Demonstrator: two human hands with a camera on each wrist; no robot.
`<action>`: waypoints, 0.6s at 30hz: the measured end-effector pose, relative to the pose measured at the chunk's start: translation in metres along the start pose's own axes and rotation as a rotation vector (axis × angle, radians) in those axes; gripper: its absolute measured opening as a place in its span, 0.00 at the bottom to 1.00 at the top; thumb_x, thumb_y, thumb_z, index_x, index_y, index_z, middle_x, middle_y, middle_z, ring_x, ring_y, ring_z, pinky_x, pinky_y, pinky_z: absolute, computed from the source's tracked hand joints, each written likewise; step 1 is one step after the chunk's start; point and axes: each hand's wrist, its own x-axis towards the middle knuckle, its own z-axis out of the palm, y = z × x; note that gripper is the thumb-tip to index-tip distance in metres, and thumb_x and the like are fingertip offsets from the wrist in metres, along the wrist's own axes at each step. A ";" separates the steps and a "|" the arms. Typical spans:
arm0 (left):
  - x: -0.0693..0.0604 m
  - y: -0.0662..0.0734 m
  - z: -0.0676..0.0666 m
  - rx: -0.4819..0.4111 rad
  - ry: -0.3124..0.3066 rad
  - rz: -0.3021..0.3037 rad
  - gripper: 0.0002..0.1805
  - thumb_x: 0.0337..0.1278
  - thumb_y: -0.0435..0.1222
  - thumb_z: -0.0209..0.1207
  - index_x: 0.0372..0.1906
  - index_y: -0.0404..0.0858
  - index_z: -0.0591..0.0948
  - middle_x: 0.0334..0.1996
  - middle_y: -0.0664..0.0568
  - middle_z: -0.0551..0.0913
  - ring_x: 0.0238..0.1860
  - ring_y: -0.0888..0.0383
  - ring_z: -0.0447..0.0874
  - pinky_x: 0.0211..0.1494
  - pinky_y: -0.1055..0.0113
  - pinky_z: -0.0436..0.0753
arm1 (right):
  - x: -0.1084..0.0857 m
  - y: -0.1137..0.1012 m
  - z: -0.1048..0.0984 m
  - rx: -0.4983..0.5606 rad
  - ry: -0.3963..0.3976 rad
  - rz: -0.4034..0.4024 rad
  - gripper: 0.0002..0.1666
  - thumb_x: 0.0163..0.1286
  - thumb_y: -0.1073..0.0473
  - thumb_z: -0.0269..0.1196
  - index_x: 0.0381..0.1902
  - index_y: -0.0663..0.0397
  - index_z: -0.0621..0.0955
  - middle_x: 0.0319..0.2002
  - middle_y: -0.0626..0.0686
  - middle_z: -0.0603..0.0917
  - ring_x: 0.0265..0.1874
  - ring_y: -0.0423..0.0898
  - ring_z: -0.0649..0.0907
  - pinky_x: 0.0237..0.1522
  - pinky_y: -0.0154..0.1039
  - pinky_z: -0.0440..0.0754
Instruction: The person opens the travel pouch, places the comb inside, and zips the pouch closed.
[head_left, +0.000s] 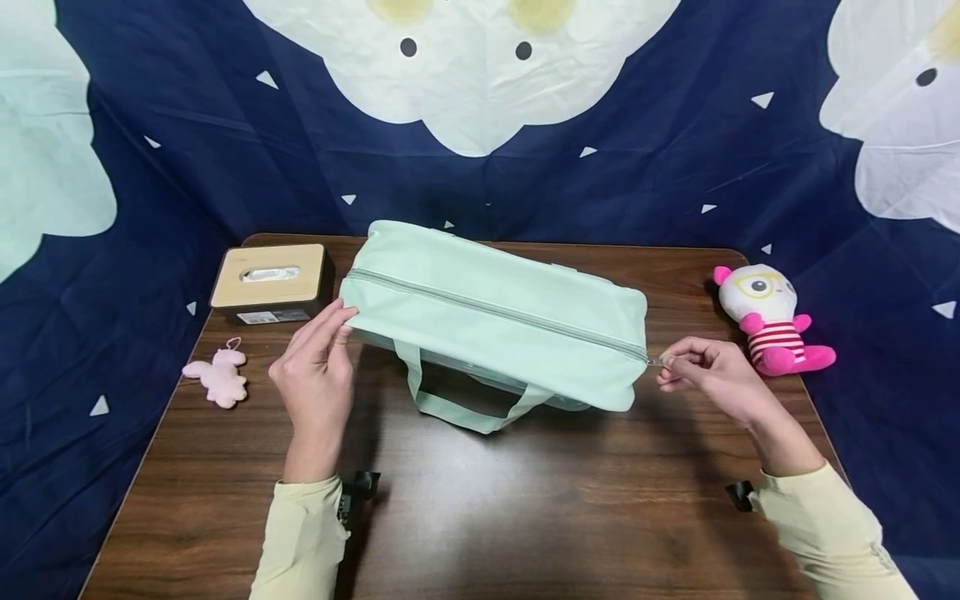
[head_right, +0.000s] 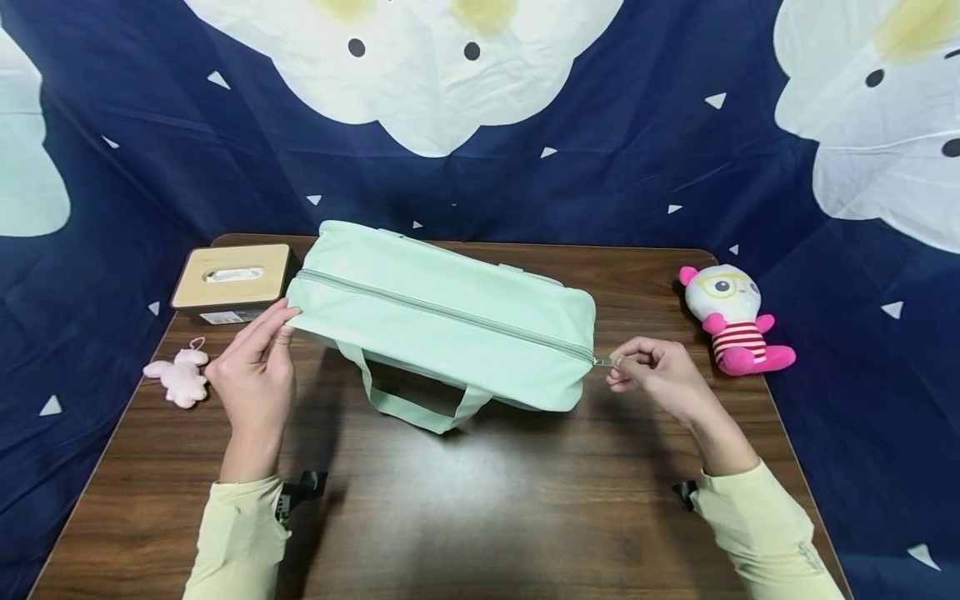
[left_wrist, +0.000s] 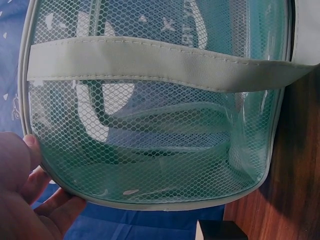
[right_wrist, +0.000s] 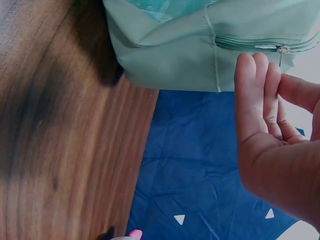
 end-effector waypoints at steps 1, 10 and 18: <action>0.000 0.000 0.000 0.001 -0.001 0.000 0.05 0.61 0.30 0.69 0.39 0.34 0.92 0.44 0.45 0.92 0.44 0.40 0.91 0.54 0.86 0.73 | 0.000 0.001 0.001 -0.008 0.005 0.012 0.07 0.74 0.76 0.53 0.40 0.80 0.77 0.27 0.47 0.87 0.28 0.40 0.89 0.35 0.37 0.88; -0.002 -0.001 0.000 -0.002 -0.009 -0.008 0.05 0.62 0.29 0.68 0.39 0.33 0.92 0.44 0.44 0.91 0.44 0.39 0.91 0.55 0.86 0.73 | 0.004 0.011 0.009 -0.060 0.063 0.096 0.07 0.76 0.73 0.55 0.42 0.75 0.79 0.27 0.45 0.87 0.30 0.37 0.88 0.35 0.38 0.88; -0.002 0.000 0.001 -0.003 0.006 -0.011 0.05 0.61 0.30 0.69 0.38 0.33 0.92 0.44 0.44 0.92 0.44 0.40 0.91 0.55 0.85 0.74 | 0.013 0.018 0.016 -0.066 0.090 0.101 0.06 0.76 0.73 0.56 0.40 0.72 0.80 0.27 0.48 0.87 0.28 0.38 0.88 0.34 0.38 0.88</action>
